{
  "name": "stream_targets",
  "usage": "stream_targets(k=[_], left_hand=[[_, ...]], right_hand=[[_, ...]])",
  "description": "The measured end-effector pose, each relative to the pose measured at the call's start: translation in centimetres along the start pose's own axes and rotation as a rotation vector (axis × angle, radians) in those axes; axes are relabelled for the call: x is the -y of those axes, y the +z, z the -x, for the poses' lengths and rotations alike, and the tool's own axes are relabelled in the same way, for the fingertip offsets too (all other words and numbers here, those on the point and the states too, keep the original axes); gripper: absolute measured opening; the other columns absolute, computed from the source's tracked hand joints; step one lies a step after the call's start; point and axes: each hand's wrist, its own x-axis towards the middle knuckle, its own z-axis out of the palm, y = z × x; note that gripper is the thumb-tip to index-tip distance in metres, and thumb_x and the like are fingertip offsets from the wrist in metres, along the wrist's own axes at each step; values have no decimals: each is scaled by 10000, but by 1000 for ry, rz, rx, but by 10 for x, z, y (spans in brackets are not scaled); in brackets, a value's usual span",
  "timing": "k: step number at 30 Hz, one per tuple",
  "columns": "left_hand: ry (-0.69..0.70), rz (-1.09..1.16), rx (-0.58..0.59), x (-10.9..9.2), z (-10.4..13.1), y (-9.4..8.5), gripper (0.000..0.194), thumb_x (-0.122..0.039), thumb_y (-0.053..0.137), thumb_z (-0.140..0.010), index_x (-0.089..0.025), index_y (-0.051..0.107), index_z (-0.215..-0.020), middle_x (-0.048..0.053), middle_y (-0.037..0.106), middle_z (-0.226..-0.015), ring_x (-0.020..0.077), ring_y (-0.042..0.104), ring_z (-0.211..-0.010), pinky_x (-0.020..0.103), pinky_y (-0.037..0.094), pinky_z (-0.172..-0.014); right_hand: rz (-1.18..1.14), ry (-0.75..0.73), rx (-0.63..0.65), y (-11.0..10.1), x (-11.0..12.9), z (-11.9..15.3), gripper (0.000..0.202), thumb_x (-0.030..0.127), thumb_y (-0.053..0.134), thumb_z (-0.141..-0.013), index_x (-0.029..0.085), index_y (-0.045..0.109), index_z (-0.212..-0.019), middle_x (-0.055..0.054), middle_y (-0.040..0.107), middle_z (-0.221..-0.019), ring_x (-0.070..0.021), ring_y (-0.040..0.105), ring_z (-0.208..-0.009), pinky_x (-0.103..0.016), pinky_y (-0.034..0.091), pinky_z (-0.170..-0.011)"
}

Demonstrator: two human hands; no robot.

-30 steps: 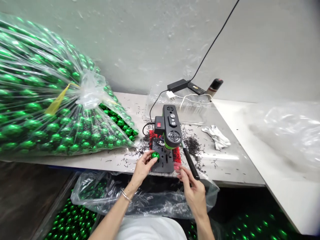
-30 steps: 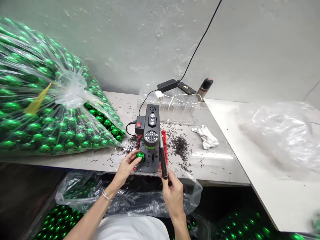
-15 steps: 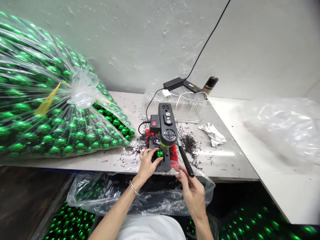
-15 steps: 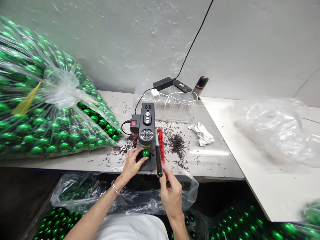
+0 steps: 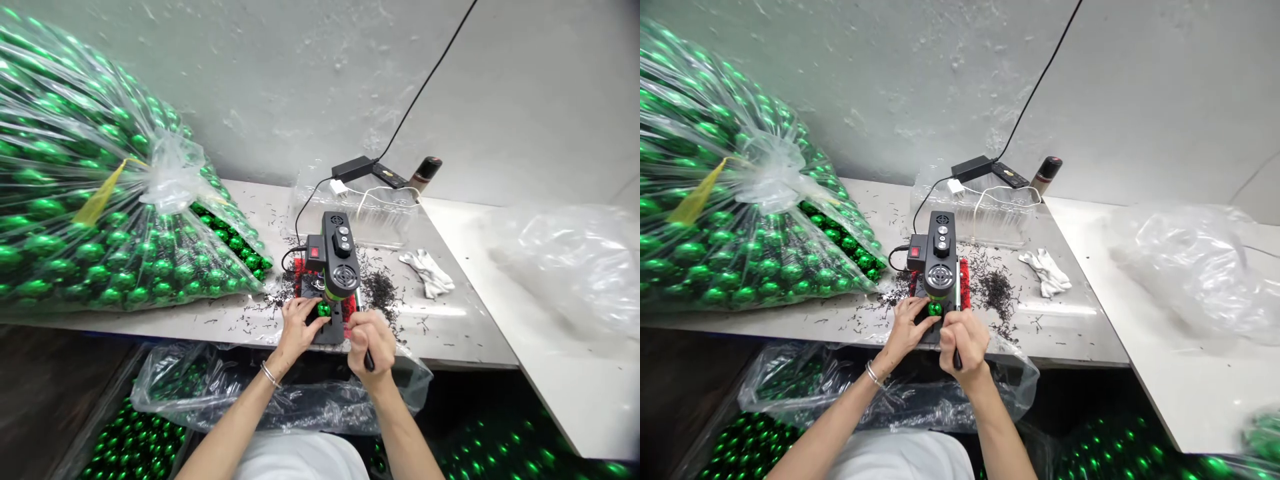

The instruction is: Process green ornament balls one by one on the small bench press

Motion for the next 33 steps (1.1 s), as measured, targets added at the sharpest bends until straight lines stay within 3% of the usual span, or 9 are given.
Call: stream_targets(k=[8,18,23,26,29,33], left_hand=[[34,-24,-16,1,1,1,341,-284,778,-818,-249,712,-1150,69,732,-1063,267,590,-1066,464,406,-997],[40,-20,-11,2,3,2,320,-295,757,-837,-243,710,-1150,74,727,-1072,266,587,-1072,474,402,-1007],[40,10,-24,2,-1,4,314,-292,756,-836,-233,712,-1141,78,720,-1059,270,592,-1066,490,417,-1001],[49,44,-32,2,0,0,309,-303,743,-845,-226,704,-1141,90,706,-1066,277,597,-1070,487,447,-978],[133,75,-4,0,16,-13,322,-320,686,-892,-221,656,-1197,107,689,-1124,277,594,-1106,474,463,-976],[351,11,90,-4,50,-35,559,-453,695,-876,-219,526,-1354,123,653,-1266,292,551,-1221,484,425,-1049]], right_hand=[[10,-64,-100,21,-21,39,299,236,348,-1013,218,453,-733,-17,546,-696,-127,472,-611,-302,444,-603],[7,-100,-96,28,-29,49,292,226,356,-1014,219,465,-743,1,556,-712,-122,568,-642,-317,497,-666],[-7,-89,-82,16,-17,27,316,197,356,-1006,213,454,-706,2,534,-678,-118,524,-606,-293,455,-597],[-62,52,-82,2,1,-4,286,102,411,-962,204,463,-701,9,529,-664,-112,539,-625,-264,413,-566],[-111,252,-48,-9,18,-33,306,86,457,-945,201,464,-661,24,516,-630,-102,535,-603,-257,402,-563],[-130,269,-60,-10,24,-40,298,91,472,-939,199,489,-663,29,510,-612,-107,529,-592,-267,401,-574]])
